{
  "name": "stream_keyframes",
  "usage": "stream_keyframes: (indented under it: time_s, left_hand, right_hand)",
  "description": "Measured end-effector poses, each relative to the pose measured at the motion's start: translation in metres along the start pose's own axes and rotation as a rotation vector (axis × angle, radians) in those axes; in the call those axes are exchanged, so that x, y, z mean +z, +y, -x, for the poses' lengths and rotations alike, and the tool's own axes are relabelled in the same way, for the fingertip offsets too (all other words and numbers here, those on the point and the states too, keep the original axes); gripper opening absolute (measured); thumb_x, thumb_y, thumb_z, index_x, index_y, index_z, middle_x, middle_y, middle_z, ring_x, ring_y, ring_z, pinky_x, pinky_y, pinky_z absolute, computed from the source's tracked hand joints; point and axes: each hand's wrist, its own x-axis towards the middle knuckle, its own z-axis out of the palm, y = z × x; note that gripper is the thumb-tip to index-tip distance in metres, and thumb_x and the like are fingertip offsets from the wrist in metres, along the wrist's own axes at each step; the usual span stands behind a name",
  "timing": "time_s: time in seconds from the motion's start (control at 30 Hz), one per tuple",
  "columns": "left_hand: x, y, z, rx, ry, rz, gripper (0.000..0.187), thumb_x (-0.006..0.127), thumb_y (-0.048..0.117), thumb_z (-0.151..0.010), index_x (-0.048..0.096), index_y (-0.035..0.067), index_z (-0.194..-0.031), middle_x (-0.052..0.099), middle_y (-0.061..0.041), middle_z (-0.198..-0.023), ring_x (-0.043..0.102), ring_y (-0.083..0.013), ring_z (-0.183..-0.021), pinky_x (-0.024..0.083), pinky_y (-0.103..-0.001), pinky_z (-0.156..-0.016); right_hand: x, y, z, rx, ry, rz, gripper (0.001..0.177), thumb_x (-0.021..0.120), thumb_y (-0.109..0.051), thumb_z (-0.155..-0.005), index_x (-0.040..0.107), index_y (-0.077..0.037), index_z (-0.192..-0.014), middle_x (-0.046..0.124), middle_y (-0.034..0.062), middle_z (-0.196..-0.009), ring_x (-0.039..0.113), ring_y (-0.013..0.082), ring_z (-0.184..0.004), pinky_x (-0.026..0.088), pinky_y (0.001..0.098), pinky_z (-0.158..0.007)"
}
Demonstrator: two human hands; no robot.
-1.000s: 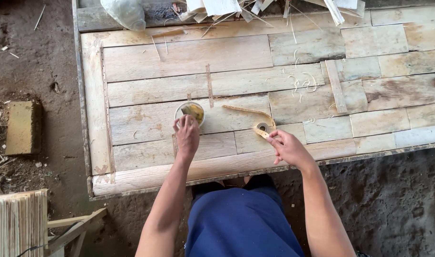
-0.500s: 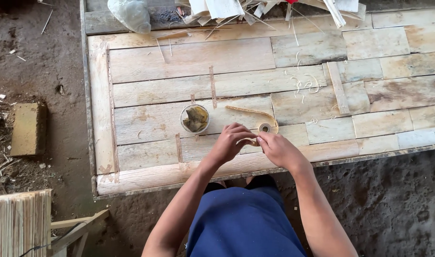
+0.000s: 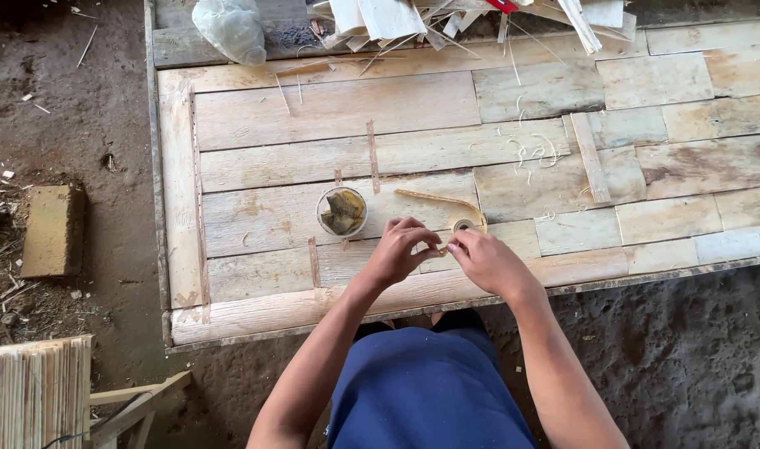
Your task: The person repeatedly dips thin wooden strips into a small container of adhesive and places them onto a wooden workbench. They handle the strips one at a time, arranging them in a pattern on the surface.
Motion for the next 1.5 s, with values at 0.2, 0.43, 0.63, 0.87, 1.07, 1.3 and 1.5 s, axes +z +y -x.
stream_keyframes:
  time_s: [0.2, 0.43, 0.63, 0.87, 1.07, 1.3, 1.5]
  left_hand:
    - [-0.002, 0.005, 0.002, -0.083, 0.050, 0.018, 0.032, 0.082, 0.019, -0.082, 0.068, 0.025, -0.111, 0.073, 0.011, -0.084, 0.062, -0.0136, -0.097, 0.035, -0.037, -0.100]
    - [-0.001, -0.001, -0.001, -0.124, 0.126, 0.089, 0.031, 0.083, 0.019, -0.081, 0.067, 0.024, -0.107, 0.074, 0.013, -0.084, 0.061, -0.0124, -0.097, 0.036, -0.034, -0.098]
    - [-0.014, 0.004, -0.005, -0.166, 0.274, 0.211, 0.035, 0.086, 0.028, -0.081, 0.070, 0.022, -0.111, 0.077, 0.007, -0.082, 0.062, -0.0169, -0.093, 0.040, -0.032, -0.092]
    - [-0.013, 0.011, -0.010, -0.225, 0.330, 0.250, 0.033, 0.087, 0.036, -0.078, 0.070, 0.031, -0.107, 0.076, 0.017, -0.080, 0.061, -0.0049, -0.090, 0.041, -0.021, -0.092]
    - [-0.011, 0.016, -0.008, -0.198, 0.340, 0.297, 0.034, 0.088, 0.030, -0.079, 0.071, 0.025, -0.107, 0.078, 0.010, -0.082, 0.063, -0.0109, -0.091, 0.044, -0.026, -0.093]
    - [-0.012, 0.011, -0.001, -0.175, 0.353, 0.334, 0.059, 0.091, 0.029, -0.072, 0.068, 0.022, -0.126, 0.078, 0.003, -0.110, 0.068, -0.0169, -0.103, 0.049, -0.035, -0.093]
    - [0.008, -0.029, 0.019, -0.219, 0.266, 0.271, 0.058, 0.086, 0.010, -0.077, 0.065, 0.017, -0.130, 0.074, -0.002, -0.120, 0.071, -0.0238, -0.106, 0.053, -0.045, -0.092]
  right_hand:
    - [-0.001, -0.003, 0.000, 0.010, 0.150, -0.049, 0.025, 0.056, -0.025, -0.098, 0.076, -0.009, -0.096, 0.069, 0.0187, -0.087, 0.069, 0.0411, -0.087, 0.057, 0.0501, -0.077]
    - [0.025, 0.028, -0.015, 0.024, 0.407, -0.173, 0.016, 0.068, -0.025, -0.094, 0.079, -0.015, -0.089, 0.067, 0.0080, -0.069, 0.069, 0.0247, -0.070, 0.057, 0.0344, -0.065]
    - [0.005, 0.019, -0.007, -0.044, 0.546, -0.341, 0.007, 0.077, -0.015, -0.087, 0.080, -0.014, -0.094, 0.062, 0.0047, -0.066, 0.062, 0.0137, -0.064, 0.054, 0.0280, -0.062]
    - [0.017, 0.020, -0.013, -0.133, 0.518, -0.439, 0.015, 0.084, -0.021, -0.085, 0.081, -0.014, -0.098, 0.057, 0.0033, -0.064, 0.058, 0.0125, -0.065, 0.053, 0.0286, -0.062]
    - [0.012, 0.011, -0.014, -0.192, 0.506, -0.420, 0.007, 0.081, -0.016, -0.087, 0.081, -0.015, -0.094, 0.052, 0.0040, -0.061, 0.056, 0.0138, -0.060, 0.052, 0.0303, -0.061]
    - [0.009, 0.011, -0.012, -0.202, 0.512, -0.400, 0.004, 0.079, -0.015, -0.088, 0.080, -0.015, -0.092, 0.048, 0.0034, -0.059, 0.053, 0.0141, -0.058, 0.050, 0.0304, -0.062]
    - [0.000, 0.005, -0.008, -0.206, 0.499, -0.429, 0.005, 0.079, -0.014, -0.088, 0.080, -0.014, -0.093, 0.048, 0.0033, -0.060, 0.053, 0.0135, -0.059, 0.050, 0.0293, -0.061]
